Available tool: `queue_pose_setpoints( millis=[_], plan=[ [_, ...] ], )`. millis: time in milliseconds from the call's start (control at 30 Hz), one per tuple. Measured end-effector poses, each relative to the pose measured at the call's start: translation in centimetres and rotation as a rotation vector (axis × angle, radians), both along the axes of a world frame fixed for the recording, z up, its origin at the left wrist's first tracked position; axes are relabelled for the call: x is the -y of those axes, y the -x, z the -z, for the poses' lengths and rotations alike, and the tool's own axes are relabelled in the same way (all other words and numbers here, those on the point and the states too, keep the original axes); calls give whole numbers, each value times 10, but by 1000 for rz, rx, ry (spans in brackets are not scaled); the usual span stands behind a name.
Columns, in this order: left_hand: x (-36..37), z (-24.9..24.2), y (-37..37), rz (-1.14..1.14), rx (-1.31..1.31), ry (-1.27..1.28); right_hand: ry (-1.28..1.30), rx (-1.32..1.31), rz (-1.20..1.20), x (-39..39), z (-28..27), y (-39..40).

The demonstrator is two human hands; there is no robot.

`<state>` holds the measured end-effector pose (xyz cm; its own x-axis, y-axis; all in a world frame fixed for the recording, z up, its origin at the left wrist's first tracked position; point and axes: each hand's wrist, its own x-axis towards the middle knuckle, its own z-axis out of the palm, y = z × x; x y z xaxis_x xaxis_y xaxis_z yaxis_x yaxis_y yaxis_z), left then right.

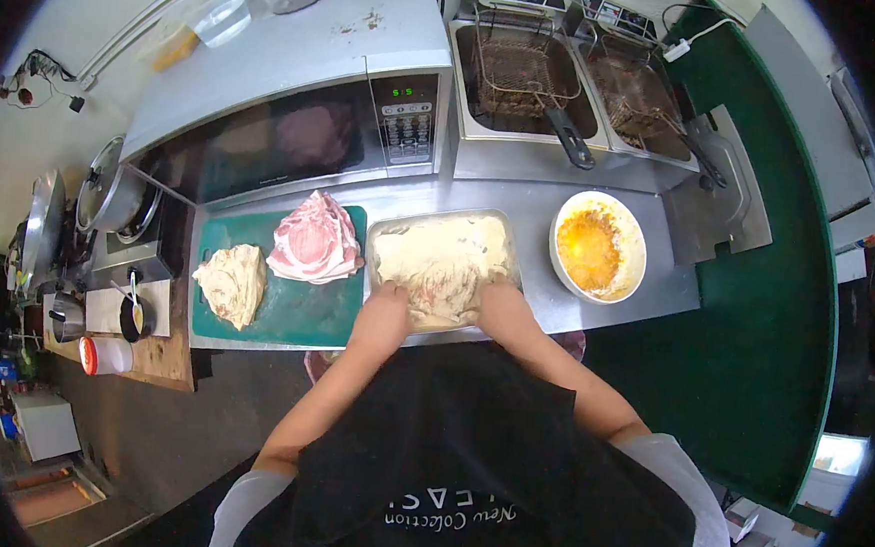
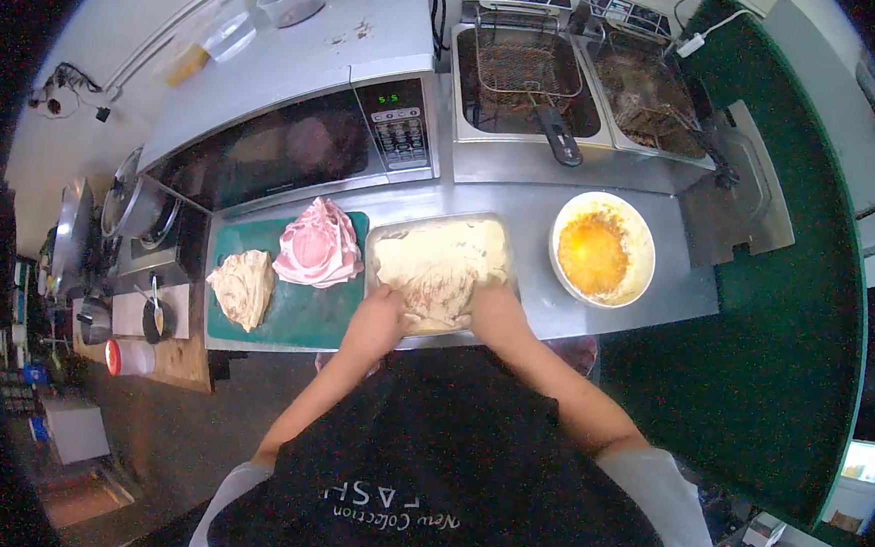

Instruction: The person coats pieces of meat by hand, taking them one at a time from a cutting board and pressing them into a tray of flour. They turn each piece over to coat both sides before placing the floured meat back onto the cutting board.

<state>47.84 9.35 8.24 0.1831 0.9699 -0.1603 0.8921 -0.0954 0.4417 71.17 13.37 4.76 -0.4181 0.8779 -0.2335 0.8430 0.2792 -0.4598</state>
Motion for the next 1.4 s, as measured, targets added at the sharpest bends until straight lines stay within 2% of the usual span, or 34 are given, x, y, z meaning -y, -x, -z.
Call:
queue_pose_setpoints(
  millis=[100, 300, 433, 533, 633, 733, 833, 900, 1000, 1033, 1100, 1133, 1233, 1300, 1400],
  plan=[
    [-5, 5, -6, 14, -2, 107, 27, -34, -2, -3, 8, 2],
    [-3, 8, -13, -22, 75, 21, 44, -71, -25, -7, 2, 5],
    [-7, 38, -10, -77, 107, 31, 64, -22, -54, -20, 20, 0],
    [-6, 37, -8, -69, 129, -2, 128, 10, 80, -34, 7, -7],
    [-6, 36, -9, -104, 185, 1, 212, -202, 126, -48, 6, -13],
    [-9, 34, -10, -117, 226, 14, 321, -180, 114, -54, -30, 16],
    [-17, 29, -9, -145, 294, 80, 179, -306, -84, -54, 22, 33],
    [-23, 19, -7, -215, 377, 130, 93, -296, 19, -49, 1, 38],
    [-29, 22, -9, -223, 562, 41, -32, -224, 91, -46, -5, 34],
    [-28, 28, -9, -96, 502, 9, -76, -191, 102, -47, -4, 31],
    [-20, 37, -9, 156, 379, -58, -92, -111, -51, -39, -6, 24],
    [-14, 40, -7, 192, 326, -44, -99, -71, -126, -32, -6, 20],
    [-2, 24, 2, 263, 166, 43, -112, -235, -367, -15, 10, 2],
    [1, 3, 11, 256, 61, 152, -83, -203, -379, -16, 1, -14],
    [5, 17, 14, 269, -134, -77, -139, -117, -265, -16, -9, -13]
  ],
)
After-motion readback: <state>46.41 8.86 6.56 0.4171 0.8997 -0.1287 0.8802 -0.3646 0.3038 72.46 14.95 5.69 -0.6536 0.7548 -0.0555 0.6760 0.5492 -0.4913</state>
